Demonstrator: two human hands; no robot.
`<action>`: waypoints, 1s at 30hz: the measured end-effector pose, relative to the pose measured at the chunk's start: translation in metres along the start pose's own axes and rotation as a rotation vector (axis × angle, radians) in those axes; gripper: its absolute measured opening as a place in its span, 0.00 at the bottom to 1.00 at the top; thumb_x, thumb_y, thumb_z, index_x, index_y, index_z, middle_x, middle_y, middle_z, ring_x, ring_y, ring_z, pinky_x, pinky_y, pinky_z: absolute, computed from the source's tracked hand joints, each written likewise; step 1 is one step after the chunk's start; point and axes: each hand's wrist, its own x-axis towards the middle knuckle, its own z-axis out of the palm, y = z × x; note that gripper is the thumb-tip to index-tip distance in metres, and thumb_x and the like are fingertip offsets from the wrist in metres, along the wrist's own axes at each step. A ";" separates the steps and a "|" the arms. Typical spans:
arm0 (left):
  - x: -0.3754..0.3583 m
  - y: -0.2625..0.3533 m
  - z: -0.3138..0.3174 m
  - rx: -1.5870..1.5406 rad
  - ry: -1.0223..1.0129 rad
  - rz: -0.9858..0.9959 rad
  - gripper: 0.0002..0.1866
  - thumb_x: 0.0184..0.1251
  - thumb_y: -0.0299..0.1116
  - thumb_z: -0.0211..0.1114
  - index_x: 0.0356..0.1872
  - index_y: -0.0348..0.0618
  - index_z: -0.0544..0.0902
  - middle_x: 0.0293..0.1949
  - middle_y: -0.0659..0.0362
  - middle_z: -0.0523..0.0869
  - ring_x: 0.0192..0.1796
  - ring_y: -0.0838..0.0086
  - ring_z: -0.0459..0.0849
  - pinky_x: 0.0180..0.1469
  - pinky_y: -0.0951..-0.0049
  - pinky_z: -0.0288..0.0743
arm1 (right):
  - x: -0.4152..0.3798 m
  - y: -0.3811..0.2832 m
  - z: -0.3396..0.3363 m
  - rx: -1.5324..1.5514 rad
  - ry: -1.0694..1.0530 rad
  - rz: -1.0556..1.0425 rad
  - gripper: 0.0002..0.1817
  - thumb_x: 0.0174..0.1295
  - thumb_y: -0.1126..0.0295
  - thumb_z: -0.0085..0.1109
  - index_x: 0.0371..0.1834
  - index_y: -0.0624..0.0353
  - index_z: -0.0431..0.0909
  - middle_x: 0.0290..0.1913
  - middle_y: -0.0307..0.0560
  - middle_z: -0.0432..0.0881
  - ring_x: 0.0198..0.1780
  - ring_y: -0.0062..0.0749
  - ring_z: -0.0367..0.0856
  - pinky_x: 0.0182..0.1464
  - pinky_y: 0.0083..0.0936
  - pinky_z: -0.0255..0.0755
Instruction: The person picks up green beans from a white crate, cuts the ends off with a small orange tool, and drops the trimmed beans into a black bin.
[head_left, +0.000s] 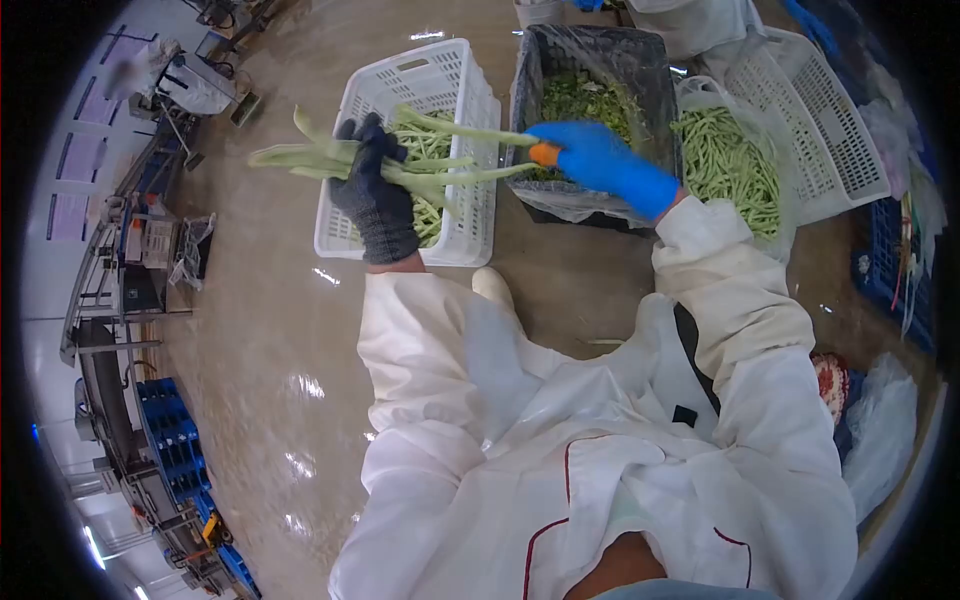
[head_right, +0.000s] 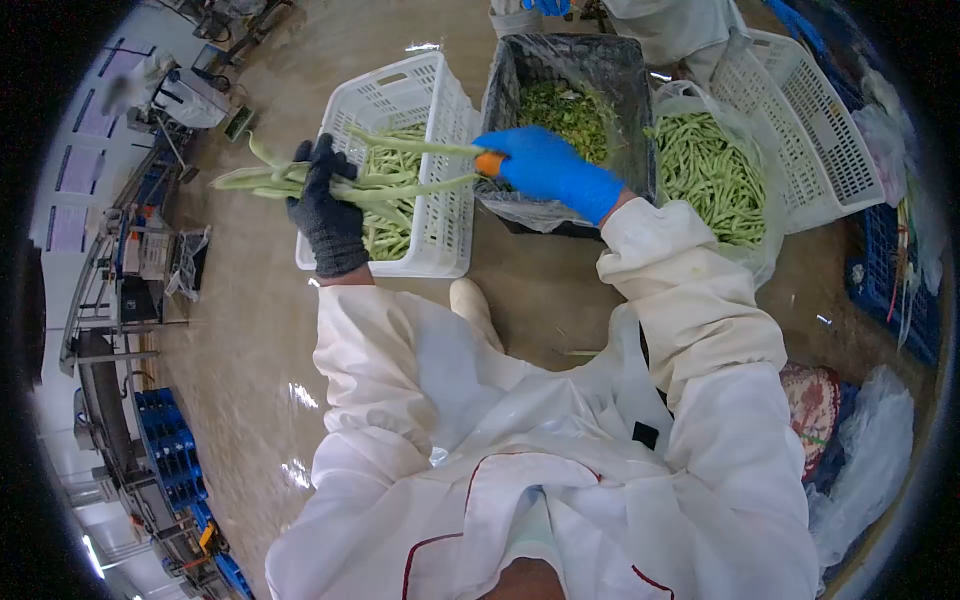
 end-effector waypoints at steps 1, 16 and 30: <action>-0.001 0.005 0.003 0.109 0.064 0.122 0.20 0.59 0.17 0.63 0.54 0.35 0.75 0.45 0.53 0.86 0.37 0.74 0.85 0.39 0.73 0.81 | -0.001 0.007 -0.003 -0.062 0.033 -0.018 0.16 0.65 0.61 0.57 0.53 0.52 0.81 0.44 0.55 0.84 0.43 0.49 0.84 0.45 0.39 0.76; -0.032 -0.038 0.043 0.740 -0.360 -0.295 0.16 0.50 0.21 0.71 0.42 0.33 0.80 0.26 0.56 0.84 0.23 0.75 0.82 0.25 0.77 0.75 | -0.001 -0.009 -0.025 -0.070 0.115 -0.052 0.15 0.59 0.72 0.54 0.48 0.54 0.83 0.46 0.58 0.83 0.47 0.56 0.81 0.50 0.44 0.75; -0.033 -0.027 0.043 0.595 -0.251 -0.422 0.15 0.47 0.20 0.72 0.37 0.32 0.79 0.24 0.55 0.83 0.19 0.75 0.80 0.21 0.76 0.73 | 0.003 0.005 -0.047 -0.302 0.277 -0.305 0.15 0.52 0.69 0.61 0.45 0.49 0.85 0.41 0.49 0.83 0.43 0.47 0.81 0.48 0.42 0.74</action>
